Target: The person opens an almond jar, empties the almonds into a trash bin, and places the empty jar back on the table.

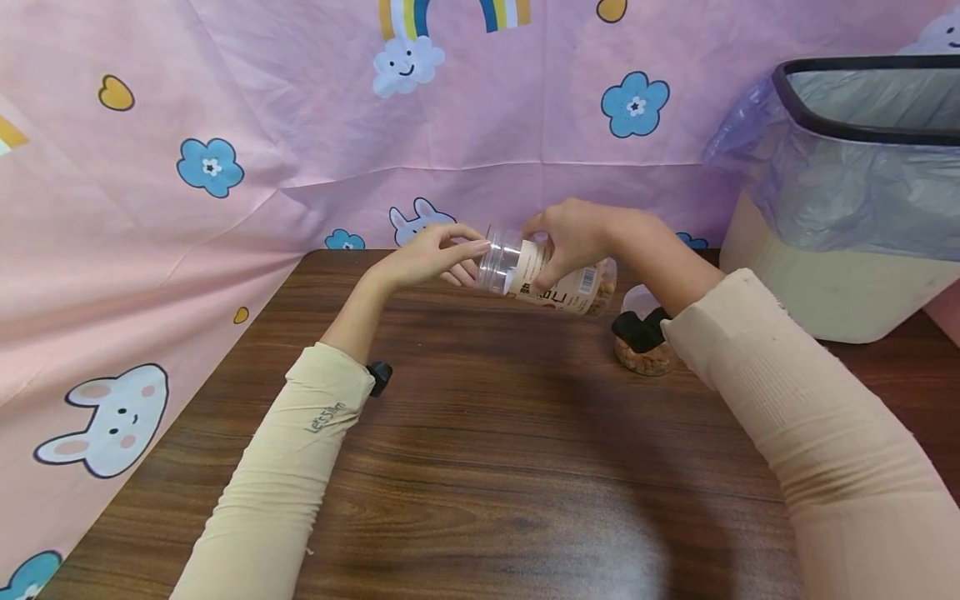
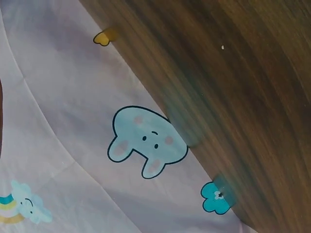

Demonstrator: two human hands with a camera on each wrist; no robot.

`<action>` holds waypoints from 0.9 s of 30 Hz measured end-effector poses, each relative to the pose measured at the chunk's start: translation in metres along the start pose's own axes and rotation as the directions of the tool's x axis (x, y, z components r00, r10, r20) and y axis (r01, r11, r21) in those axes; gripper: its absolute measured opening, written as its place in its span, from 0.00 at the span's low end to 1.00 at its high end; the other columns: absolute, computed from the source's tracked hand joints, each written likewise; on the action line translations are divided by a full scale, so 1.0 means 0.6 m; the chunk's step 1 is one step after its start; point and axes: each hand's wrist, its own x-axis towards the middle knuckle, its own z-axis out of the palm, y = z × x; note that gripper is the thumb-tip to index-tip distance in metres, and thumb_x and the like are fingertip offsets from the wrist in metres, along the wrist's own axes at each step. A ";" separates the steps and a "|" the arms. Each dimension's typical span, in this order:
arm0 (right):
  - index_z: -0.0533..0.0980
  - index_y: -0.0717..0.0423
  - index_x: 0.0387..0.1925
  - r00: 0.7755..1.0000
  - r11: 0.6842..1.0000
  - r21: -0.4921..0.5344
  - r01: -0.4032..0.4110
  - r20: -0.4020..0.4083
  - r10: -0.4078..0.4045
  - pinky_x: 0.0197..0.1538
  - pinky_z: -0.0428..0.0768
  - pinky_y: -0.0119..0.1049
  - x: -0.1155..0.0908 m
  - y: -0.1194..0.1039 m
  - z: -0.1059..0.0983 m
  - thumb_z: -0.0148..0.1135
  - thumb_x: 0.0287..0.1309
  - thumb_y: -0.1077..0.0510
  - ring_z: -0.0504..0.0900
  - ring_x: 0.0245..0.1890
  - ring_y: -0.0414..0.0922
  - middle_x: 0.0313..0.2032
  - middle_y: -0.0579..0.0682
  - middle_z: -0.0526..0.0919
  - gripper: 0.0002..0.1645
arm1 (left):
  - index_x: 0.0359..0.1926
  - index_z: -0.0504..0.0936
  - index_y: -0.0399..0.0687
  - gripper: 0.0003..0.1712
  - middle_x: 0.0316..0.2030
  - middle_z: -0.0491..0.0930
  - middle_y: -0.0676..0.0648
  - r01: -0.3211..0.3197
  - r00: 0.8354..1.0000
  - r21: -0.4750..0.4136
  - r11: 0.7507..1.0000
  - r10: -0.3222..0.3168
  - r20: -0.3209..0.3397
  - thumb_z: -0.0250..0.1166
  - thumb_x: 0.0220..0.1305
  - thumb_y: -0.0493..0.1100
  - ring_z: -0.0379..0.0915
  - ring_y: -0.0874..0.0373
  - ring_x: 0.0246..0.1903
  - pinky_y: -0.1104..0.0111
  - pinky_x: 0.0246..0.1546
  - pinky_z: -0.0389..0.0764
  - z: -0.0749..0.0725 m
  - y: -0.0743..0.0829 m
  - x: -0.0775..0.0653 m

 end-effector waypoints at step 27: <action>0.63 0.62 0.62 1.000 1.000 0.017 0.026 0.017 -0.026 0.43 0.77 0.42 -0.004 0.006 0.005 0.70 0.42 0.44 0.79 0.40 0.49 0.42 0.59 0.80 0.48 | 0.62 0.66 0.51 0.29 0.50 0.74 0.45 -0.065 0.993 0.000 0.998 0.065 0.097 0.62 0.60 0.47 0.76 0.55 0.44 0.62 0.43 0.75 0.000 0.008 0.002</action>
